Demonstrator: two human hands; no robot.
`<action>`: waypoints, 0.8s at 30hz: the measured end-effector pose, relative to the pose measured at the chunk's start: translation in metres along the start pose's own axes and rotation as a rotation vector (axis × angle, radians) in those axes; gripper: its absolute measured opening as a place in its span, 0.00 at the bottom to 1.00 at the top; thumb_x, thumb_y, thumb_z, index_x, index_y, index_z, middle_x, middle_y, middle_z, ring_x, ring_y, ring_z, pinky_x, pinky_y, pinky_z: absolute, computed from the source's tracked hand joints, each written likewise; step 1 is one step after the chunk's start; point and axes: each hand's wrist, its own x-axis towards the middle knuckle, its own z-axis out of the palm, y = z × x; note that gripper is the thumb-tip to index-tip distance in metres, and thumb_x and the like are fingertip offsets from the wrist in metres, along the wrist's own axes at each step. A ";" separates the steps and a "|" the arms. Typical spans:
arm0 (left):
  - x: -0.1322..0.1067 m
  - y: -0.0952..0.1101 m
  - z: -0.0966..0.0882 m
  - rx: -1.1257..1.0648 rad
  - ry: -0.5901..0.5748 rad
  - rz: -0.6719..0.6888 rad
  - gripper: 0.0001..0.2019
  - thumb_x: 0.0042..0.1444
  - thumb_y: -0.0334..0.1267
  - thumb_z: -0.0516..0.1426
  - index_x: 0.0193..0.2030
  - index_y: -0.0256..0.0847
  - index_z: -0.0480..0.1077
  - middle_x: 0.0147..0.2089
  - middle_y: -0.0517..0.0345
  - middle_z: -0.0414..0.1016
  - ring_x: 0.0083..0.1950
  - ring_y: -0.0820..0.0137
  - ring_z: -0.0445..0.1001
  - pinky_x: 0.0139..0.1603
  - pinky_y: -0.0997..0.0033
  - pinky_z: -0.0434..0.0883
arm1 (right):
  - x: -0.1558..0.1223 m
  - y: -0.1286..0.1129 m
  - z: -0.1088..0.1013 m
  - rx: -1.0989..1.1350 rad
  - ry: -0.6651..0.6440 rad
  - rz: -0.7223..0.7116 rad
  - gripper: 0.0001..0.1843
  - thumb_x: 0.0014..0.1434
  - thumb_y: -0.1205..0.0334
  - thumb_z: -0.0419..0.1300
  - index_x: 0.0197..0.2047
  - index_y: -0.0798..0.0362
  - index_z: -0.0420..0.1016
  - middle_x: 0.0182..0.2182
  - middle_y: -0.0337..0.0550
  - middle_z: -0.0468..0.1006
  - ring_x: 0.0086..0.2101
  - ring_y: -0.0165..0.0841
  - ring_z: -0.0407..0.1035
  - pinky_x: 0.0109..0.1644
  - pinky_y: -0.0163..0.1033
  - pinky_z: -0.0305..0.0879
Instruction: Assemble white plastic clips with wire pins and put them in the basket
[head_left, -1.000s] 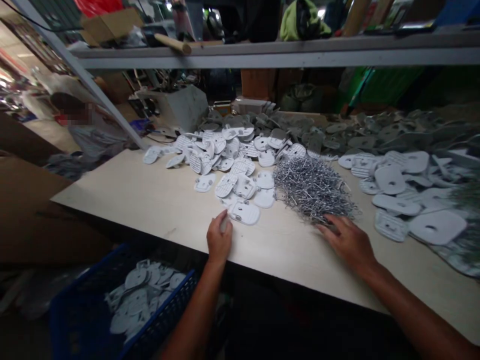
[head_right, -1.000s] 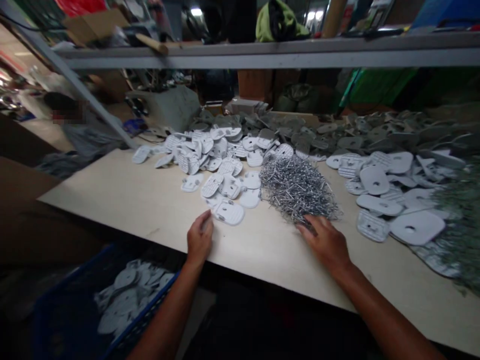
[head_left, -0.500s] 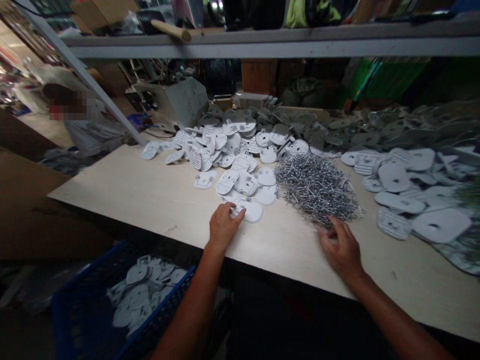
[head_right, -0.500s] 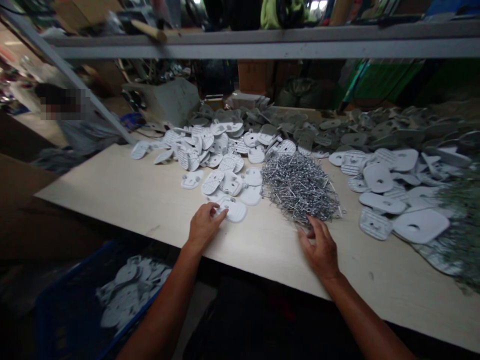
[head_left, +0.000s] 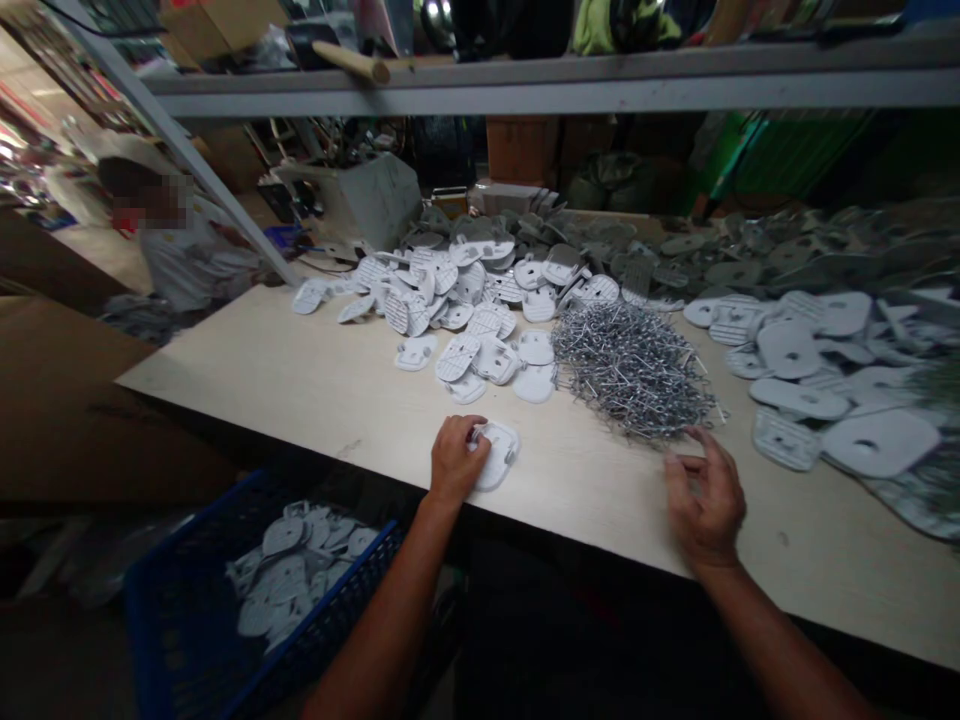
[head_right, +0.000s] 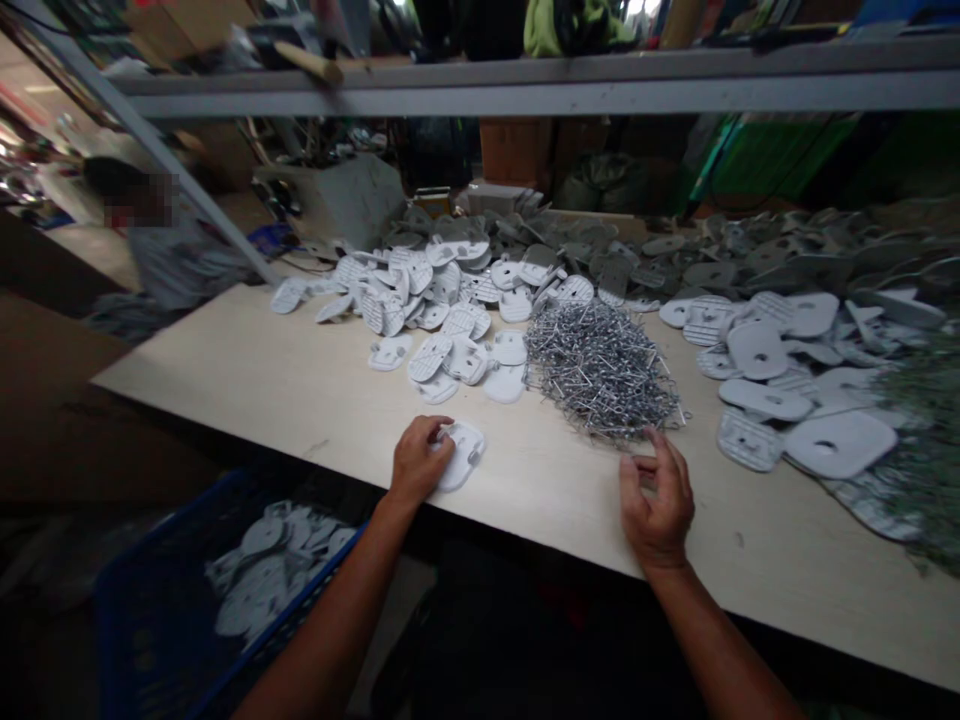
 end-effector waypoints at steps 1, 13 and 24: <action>-0.002 0.001 0.000 -0.013 -0.010 -0.007 0.14 0.59 0.30 0.57 0.49 0.43 0.79 0.43 0.53 0.79 0.45 0.61 0.76 0.54 0.59 0.74 | -0.004 -0.008 -0.001 0.018 -0.010 -0.002 0.29 0.71 0.55 0.63 0.72 0.52 0.70 0.61 0.59 0.78 0.40 0.42 0.79 0.49 0.52 0.80; -0.007 0.049 0.019 -0.297 -0.021 -0.043 0.25 0.57 0.29 0.58 0.62 0.43 0.73 0.42 0.57 0.77 0.43 0.67 0.77 0.51 0.65 0.75 | -0.014 -0.096 0.045 0.673 -0.742 0.776 0.35 0.61 0.33 0.68 0.55 0.55 0.82 0.39 0.50 0.84 0.29 0.35 0.75 0.27 0.37 0.70; 0.010 -0.007 -0.044 -0.416 0.040 -0.207 0.23 0.65 0.50 0.61 0.62 0.41 0.76 0.41 0.56 0.77 0.33 0.70 0.78 0.29 0.73 0.73 | 0.022 -0.051 0.082 0.609 -0.629 0.614 0.30 0.60 0.31 0.68 0.29 0.52 0.76 0.22 0.39 0.71 0.23 0.34 0.65 0.25 0.37 0.62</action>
